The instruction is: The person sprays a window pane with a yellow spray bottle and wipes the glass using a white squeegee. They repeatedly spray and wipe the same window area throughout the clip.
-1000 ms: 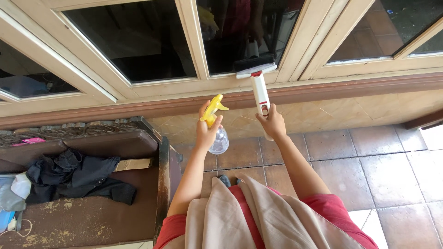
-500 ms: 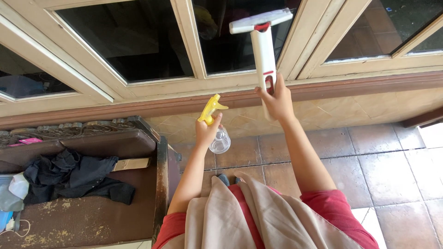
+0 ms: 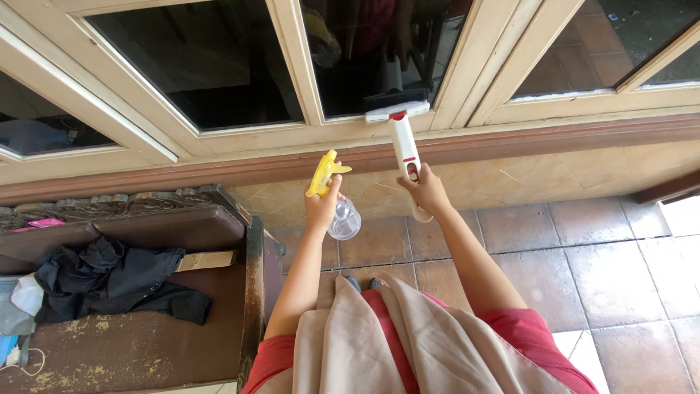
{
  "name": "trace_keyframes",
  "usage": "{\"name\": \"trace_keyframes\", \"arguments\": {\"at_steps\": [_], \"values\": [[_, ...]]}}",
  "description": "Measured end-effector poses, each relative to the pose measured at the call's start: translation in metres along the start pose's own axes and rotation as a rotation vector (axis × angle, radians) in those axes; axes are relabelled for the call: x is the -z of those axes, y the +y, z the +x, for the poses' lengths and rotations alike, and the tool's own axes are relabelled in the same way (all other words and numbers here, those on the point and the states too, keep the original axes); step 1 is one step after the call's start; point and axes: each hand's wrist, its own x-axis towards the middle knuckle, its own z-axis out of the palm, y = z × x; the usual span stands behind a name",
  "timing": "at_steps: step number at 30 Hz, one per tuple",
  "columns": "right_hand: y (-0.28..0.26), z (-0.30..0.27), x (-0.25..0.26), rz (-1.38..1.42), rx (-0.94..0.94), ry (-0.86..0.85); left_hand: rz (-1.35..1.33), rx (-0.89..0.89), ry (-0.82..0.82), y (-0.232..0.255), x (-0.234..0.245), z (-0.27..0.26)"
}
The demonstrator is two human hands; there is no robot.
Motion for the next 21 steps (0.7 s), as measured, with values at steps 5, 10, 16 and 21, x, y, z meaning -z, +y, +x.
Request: {"name": "trace_keyframes", "arguments": {"at_steps": [5,10,16,21], "values": [[-0.061,-0.038,0.046,0.185,0.101,0.027,0.008,0.015,0.014,-0.039,-0.002,0.005],[-0.133,-0.064,0.111,0.312,0.347,0.175,-0.027,0.05,0.006,-0.016,-0.01,0.0],[-0.132,-0.026,0.102,0.113,0.548,0.331,-0.086,-0.013,0.0,-0.008,-0.011,-0.007],[-0.063,0.004,0.056,-0.066,0.36,0.248,-0.07,0.025,0.049,-0.014,-0.012,-0.009]]}}
